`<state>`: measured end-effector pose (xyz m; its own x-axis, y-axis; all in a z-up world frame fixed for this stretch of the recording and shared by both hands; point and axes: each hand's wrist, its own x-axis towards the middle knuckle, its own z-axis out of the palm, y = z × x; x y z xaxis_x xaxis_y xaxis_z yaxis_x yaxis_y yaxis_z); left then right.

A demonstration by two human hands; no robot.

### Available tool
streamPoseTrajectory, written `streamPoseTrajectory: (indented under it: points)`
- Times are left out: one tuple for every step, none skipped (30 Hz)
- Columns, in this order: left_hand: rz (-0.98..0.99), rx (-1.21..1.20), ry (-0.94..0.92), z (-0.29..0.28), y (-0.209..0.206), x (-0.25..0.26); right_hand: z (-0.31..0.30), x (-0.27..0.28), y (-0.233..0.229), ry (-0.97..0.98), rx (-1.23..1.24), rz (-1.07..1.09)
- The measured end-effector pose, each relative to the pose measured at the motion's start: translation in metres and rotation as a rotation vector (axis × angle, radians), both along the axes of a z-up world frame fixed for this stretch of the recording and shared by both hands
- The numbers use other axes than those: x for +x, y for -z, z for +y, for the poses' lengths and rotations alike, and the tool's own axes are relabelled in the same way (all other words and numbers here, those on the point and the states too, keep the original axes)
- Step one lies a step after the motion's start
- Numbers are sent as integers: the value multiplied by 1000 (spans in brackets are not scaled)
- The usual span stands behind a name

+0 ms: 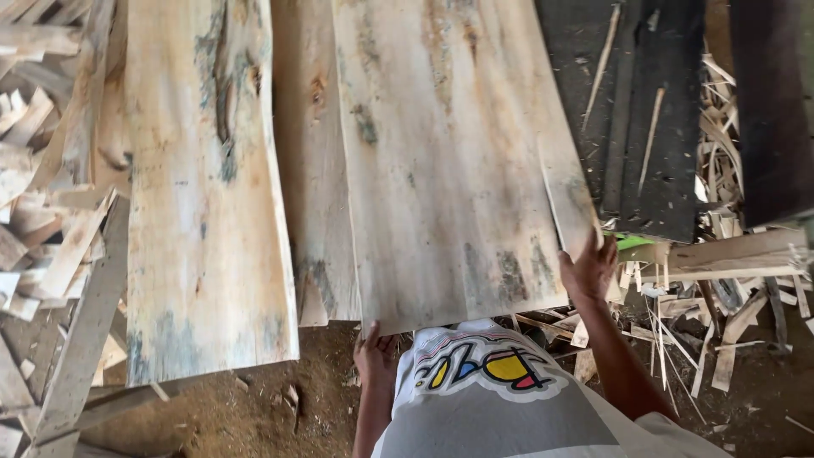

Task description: Cutting and trimming thin sheets of wood veneer using a manual shear machine in a workshop environment.

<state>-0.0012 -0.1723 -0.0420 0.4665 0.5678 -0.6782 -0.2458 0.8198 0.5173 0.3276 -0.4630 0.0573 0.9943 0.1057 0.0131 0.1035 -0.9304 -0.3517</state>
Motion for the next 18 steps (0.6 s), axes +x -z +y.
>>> streamPoseTrajectory:
  points:
    - [-20,-4,-41,-3,6,0,-19,6,5,90,2,105]
    - [-40,-8,-82,-6,11,1,-38,13,10,179,6,210]
    - [-35,-2,-62,-12,9,4,-48,17,13,198,14,215]
    - [-91,-24,-61,-19,8,7,-60,22,15,208,72,295]
    - [-144,-52,-57,-29,7,9,-76,25,18,222,127,375]
    - [-136,-52,-35,-42,1,13,-85,29,10,244,132,381]
    - [-90,-102,16,-53,-5,19,-91,38,0,208,221,429]
    - [-42,-151,67,-65,-12,26,-98,46,-9,171,311,474]
    - [-31,-150,83,-76,-9,36,-110,56,3,190,316,482]
    - [-94,-186,77,-88,-6,45,-120,66,16,48,340,505]
    - [-162,-224,67,-100,-3,56,-131,78,27,-99,362,522]
    - [-155,-225,80,-106,25,59,-126,70,16,-85,366,526]
    - [-174,-174,60,-112,53,65,-119,67,3,-76,414,587]
    - [-192,-124,40,-117,80,71,-110,64,-10,-67,463,648]
    - [-194,-122,37,-122,61,84,-107,58,-30,-71,463,648]
    - [-117,-140,-1,-126,41,97,-102,51,-50,-70,507,641]
    - [-44,-158,-42,-130,22,112,-97,47,-70,-72,549,632]
    - [-49,-157,-47,-134,17,121,-93,46,-88,-80,548,629]
